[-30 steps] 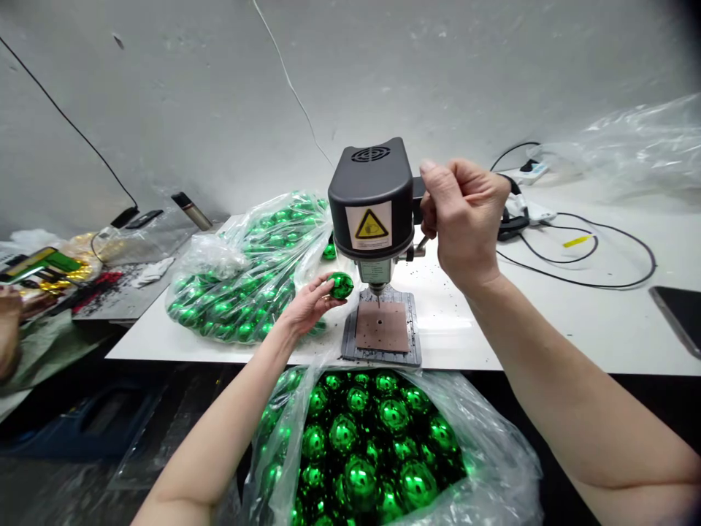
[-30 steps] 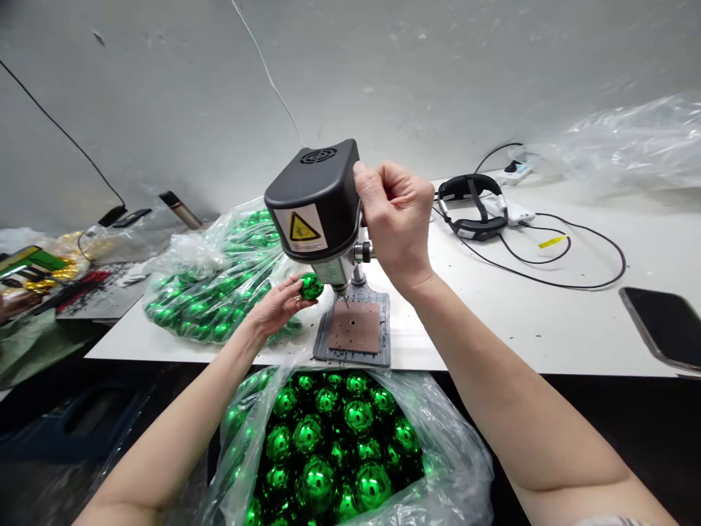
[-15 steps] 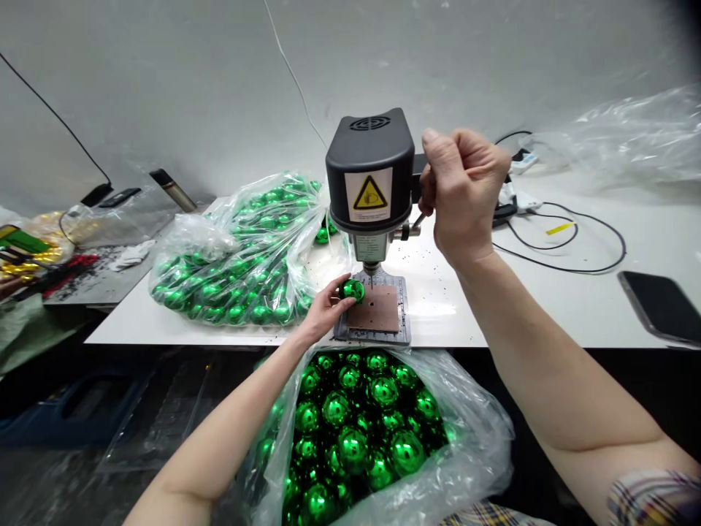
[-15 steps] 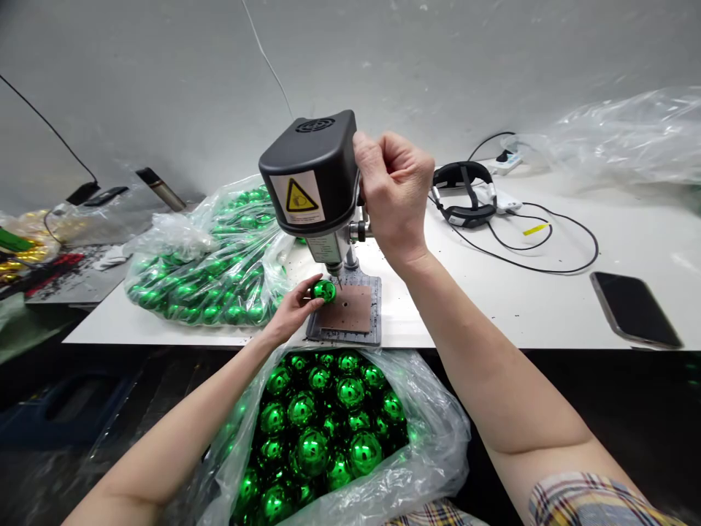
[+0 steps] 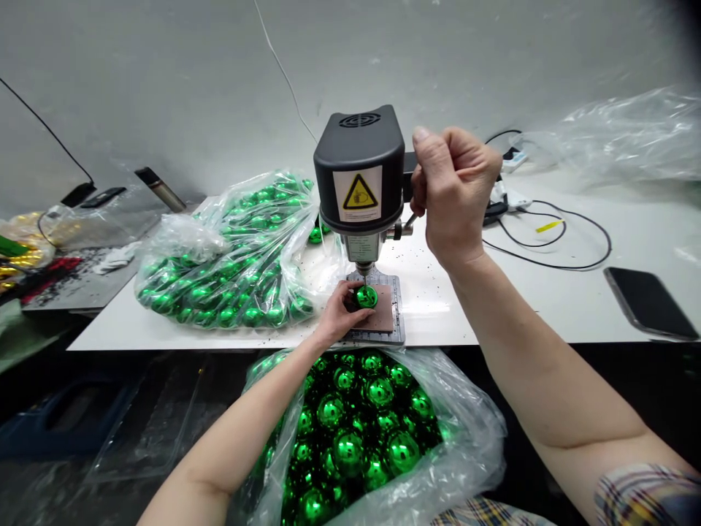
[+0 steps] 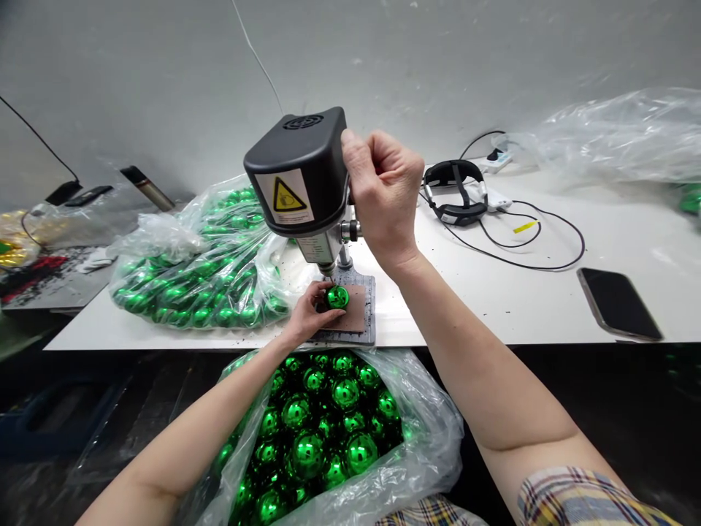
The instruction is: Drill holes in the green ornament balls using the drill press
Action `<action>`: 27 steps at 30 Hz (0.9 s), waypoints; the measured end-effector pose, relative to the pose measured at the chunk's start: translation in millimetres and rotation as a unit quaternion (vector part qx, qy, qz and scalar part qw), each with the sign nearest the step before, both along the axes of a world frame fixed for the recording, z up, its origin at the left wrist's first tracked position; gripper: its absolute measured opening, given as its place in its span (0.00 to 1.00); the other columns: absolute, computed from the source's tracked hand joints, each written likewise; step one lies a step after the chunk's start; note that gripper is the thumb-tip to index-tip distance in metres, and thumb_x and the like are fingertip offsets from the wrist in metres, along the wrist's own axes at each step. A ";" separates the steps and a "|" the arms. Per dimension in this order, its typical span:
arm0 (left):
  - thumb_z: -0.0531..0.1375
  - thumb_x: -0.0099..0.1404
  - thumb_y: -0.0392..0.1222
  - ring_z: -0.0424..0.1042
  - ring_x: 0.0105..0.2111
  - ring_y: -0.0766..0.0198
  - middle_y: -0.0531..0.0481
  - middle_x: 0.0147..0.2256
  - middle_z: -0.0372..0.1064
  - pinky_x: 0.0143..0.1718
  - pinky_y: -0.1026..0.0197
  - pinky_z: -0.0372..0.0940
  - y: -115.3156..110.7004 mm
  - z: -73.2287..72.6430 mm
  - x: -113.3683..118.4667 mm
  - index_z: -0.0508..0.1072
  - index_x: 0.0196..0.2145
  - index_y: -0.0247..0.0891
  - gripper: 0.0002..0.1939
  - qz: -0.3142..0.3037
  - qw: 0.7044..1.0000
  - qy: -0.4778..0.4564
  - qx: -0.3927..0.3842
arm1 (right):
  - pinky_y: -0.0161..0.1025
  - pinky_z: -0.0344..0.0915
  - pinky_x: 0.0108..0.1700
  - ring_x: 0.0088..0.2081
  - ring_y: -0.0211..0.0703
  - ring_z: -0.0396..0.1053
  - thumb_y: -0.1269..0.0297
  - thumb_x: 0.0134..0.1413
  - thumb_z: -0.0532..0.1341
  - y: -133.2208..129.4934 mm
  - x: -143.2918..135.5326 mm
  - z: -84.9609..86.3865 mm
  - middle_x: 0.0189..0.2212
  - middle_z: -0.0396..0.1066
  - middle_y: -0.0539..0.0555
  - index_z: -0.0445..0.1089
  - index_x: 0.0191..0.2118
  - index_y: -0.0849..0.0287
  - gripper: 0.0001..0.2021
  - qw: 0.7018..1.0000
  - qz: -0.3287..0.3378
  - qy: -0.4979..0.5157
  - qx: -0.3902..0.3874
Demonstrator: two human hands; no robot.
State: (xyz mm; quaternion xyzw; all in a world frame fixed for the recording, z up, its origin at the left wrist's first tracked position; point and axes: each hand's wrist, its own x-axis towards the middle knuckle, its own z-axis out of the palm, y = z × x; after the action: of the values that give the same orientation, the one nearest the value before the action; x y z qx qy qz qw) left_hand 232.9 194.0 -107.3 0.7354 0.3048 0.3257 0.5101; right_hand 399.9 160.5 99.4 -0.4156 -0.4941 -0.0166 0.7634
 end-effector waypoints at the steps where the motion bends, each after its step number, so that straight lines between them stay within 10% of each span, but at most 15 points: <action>1: 0.72 0.51 0.42 0.70 0.40 0.60 0.45 0.45 0.70 0.42 0.58 0.68 -1.9 -1.4 2.2 0.70 0.52 0.36 0.32 -0.002 1.000 -0.009 -0.020 | 0.38 0.45 0.20 0.18 0.34 0.47 0.49 0.57 0.65 0.3 0.3 -0.3 0.15 0.47 0.45 0.48 0.17 0.55 0.29 1.000 -0.001 -0.001 -0.001; 13: 0.72 0.50 0.42 0.73 0.46 0.55 0.44 0.45 0.73 0.51 0.53 0.68 -8.9 -11.4 9.8 0.69 0.50 0.36 0.31 0.032 0.998 -0.031 -0.047 | 0.39 0.45 0.19 0.16 0.34 0.47 0.58 0.60 0.64 -12.7 -7.4 -5.8 0.15 0.47 0.44 0.50 0.18 0.54 0.26 1.000 -0.003 -0.022 0.015; 27: 0.73 0.51 0.42 0.72 0.46 0.54 0.43 0.45 0.73 0.51 0.51 0.67 -12.6 -9.4 9.7 0.69 0.49 0.37 0.30 0.044 0.998 -0.039 -0.025 | 0.37 0.40 0.20 0.16 0.28 0.45 0.75 0.58 0.59 -41.5 -23.8 -53.5 0.15 0.43 0.44 0.43 0.19 0.58 0.25 0.988 -0.032 -0.111 0.104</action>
State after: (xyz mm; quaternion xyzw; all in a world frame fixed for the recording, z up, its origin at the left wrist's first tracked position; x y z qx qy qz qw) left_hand 242.7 181.4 -116.6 0.6947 0.3250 0.3687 0.5252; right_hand 376.0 119.0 45.9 -0.3451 -0.5576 -0.1383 0.7422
